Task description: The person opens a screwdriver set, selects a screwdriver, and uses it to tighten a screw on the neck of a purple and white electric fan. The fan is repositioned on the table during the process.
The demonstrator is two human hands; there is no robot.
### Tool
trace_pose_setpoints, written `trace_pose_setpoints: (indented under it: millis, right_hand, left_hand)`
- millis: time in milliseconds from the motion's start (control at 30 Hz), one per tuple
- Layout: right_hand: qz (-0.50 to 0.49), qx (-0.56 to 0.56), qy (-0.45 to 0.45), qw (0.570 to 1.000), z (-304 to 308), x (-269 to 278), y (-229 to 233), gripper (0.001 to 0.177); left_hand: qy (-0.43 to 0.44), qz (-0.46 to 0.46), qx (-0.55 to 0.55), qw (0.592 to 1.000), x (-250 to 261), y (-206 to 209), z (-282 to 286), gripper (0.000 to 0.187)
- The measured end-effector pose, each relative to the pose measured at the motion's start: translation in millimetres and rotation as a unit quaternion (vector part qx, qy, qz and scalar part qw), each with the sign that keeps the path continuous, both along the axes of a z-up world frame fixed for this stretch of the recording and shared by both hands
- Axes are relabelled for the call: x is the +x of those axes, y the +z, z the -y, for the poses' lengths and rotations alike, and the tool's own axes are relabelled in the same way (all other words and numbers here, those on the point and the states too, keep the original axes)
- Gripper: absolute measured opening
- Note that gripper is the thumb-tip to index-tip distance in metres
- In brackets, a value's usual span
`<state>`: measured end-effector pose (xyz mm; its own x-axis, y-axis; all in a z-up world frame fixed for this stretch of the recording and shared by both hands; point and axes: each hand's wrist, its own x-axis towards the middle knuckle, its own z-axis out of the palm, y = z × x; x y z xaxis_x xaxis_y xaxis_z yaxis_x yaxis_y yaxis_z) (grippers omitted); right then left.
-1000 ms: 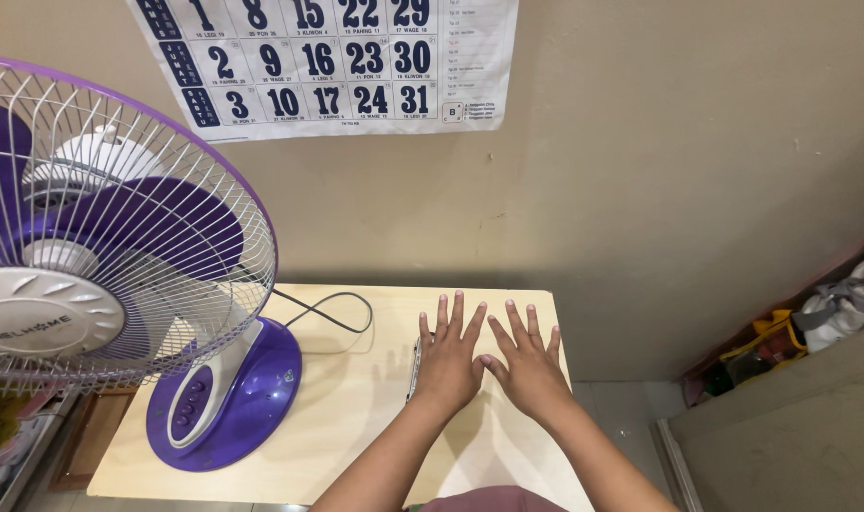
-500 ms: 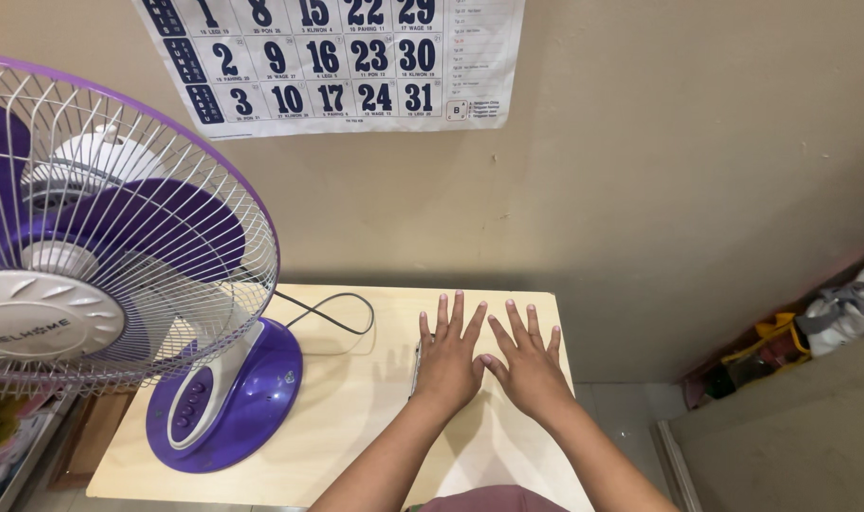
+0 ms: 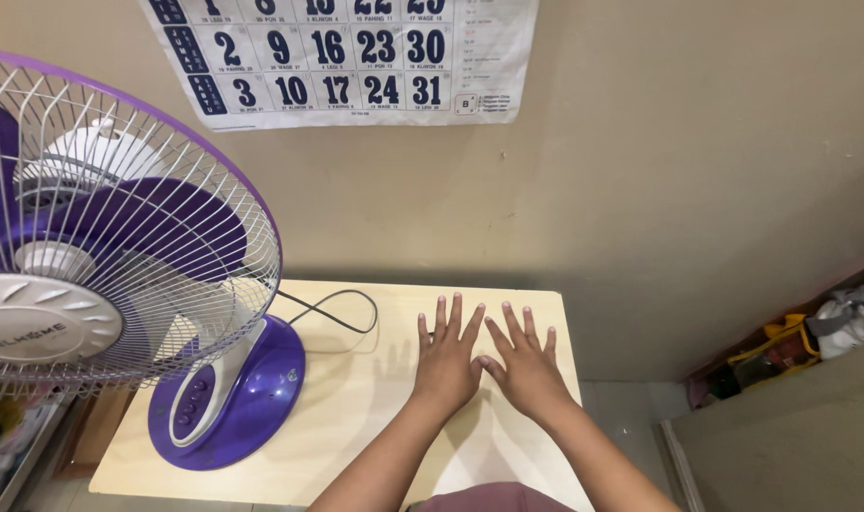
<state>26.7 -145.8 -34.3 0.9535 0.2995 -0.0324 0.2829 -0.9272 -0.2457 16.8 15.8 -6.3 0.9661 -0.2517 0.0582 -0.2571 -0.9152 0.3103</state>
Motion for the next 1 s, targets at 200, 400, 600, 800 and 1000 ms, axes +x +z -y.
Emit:
trace_pose_setpoints:
  millis: [200, 400, 600, 800, 1000]
  right_hand:
    - [-0.104, 0.04, 0.012, 0.994, -25.7, 2.4, -50.6, 0.065]
    - [-0.159, 0.084, 0.047, 0.983, -51.7, -11.1, -98.9, 0.059]
    - [-0.067, 0.194, 0.053, 0.977, -67.5, -14.5, -126.0, 0.056]
    - [-0.153, 0.254, -0.081, 0.952, -83.3, -4.7, -133.7, 0.047]
    - [-0.337, 0.497, -0.232, 0.765, -91.5, -2.3, -155.1, 0.045]
  left_hand:
    - [0.038, -0.091, -0.007, 0.995, -5.3, -39.3, -19.1, 0.08]
    - [0.101, -0.152, -0.026, 0.983, -23.0, -106.4, -41.4, 0.081]
    - [0.241, -0.117, -0.148, 0.952, -37.4, -154.7, -52.5, 0.093]
    - [0.244, -0.049, -0.233, 0.94, -32.3, -161.5, -46.1, 0.065]
    - [0.301, -0.138, -0.249, 0.91, -29.0, -139.8, -42.5, 0.041]
